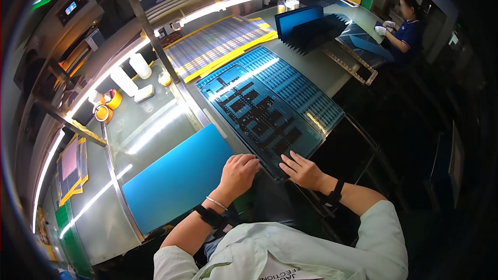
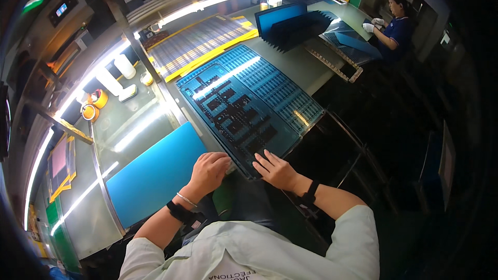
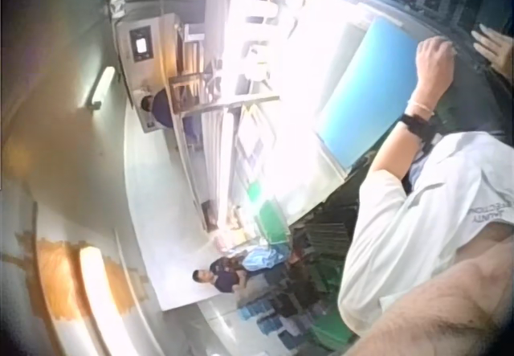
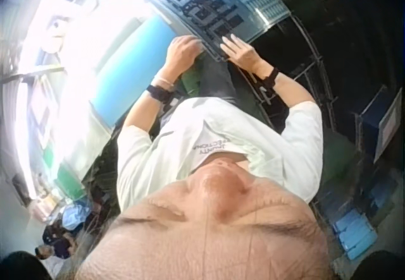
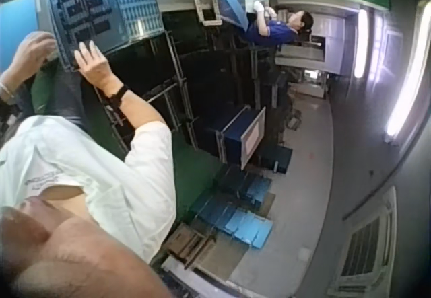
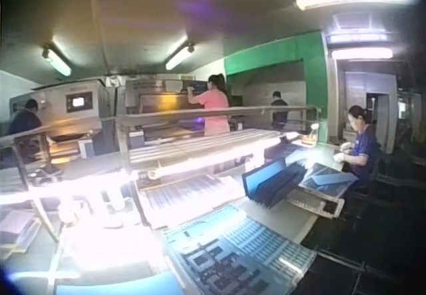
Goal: Inspecting and organizing large flat panels on an industrial workstation.
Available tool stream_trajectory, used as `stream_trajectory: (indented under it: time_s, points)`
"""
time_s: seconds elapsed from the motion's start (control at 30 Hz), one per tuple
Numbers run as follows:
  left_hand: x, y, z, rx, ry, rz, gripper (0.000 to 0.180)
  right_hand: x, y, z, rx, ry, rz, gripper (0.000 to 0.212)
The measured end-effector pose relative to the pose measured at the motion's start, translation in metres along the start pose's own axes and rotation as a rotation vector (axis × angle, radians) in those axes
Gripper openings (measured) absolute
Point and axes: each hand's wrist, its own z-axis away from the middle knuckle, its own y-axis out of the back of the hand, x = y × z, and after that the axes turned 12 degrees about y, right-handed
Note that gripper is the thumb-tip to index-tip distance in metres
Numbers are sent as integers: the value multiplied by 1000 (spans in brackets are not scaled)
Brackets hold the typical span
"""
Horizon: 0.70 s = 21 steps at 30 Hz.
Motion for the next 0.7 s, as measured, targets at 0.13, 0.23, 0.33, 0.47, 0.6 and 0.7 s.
stream_trajectory:
  time_s: [0.13, 0.23, 0.33, 0.47, 0.6, 0.7]
  points:
    - [-4, 9, 3, 47, 41, -4, 14, 0, 0, -1, 27, 120, 86, 39]
    - [-6, 14, 9, 86, 71, -10, 14, 2, 13, -7, 10, 180, 127, 33]
    - [-8, 22, 11, 118, 85, -16, 17, -1, 51, -17, 80, 184, 51, 29]
    - [-4, 41, 0, 330, 181, 7, 24, 40, 131, -46, 496, -37, 75, 20]
    - [3, 45, -12, 390, 211, 7, 38, 97, 169, -14, 1185, -781, -496, 18]
    - [9, 33, -23, 279, 187, -10, 48, 111, 77, 42, 1414, -1129, -791, 12]
